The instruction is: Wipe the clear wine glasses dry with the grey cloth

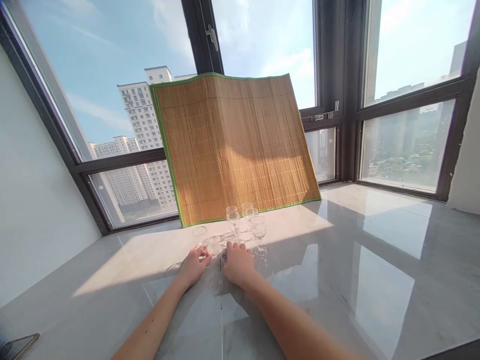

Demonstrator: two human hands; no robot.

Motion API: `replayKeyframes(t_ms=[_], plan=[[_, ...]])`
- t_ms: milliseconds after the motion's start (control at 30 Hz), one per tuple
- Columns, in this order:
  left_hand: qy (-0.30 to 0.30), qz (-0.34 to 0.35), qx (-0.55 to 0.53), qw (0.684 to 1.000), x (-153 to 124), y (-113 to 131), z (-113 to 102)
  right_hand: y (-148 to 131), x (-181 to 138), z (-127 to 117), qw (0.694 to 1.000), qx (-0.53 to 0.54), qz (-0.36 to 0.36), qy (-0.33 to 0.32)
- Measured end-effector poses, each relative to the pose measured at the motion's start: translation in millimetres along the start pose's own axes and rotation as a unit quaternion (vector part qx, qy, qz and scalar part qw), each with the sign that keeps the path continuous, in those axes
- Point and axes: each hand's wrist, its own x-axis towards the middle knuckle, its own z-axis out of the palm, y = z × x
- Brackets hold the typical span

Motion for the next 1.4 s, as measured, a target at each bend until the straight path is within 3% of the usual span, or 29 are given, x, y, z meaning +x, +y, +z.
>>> replayKeyframes(t_ms=[767, 900, 1033, 1233, 1400], plan=[[0.007, 0.012, -0.009, 1.000, 0, -1, 2, -8, -8, -5, 1.000, 0.007, 0.018, 0.005], [0.039, 0.042, -0.033, 0.998, 2, -1, 3, -14, -15, -5, 0.998, 0.034, -0.044, 0.005], [0.070, 0.010, -0.052, 0.996, 2, 1, -1, -14, -17, 0, 0.991, 0.084, -0.104, -0.026], [0.090, -0.023, -0.013, 0.996, -2, 6, -7, -15, -10, 3, 0.964, 0.236, -0.086, 0.092], [0.096, 0.081, 0.117, 0.985, -5, 14, -10, -15, -8, -8, 0.944, 0.232, -0.174, 0.156]])
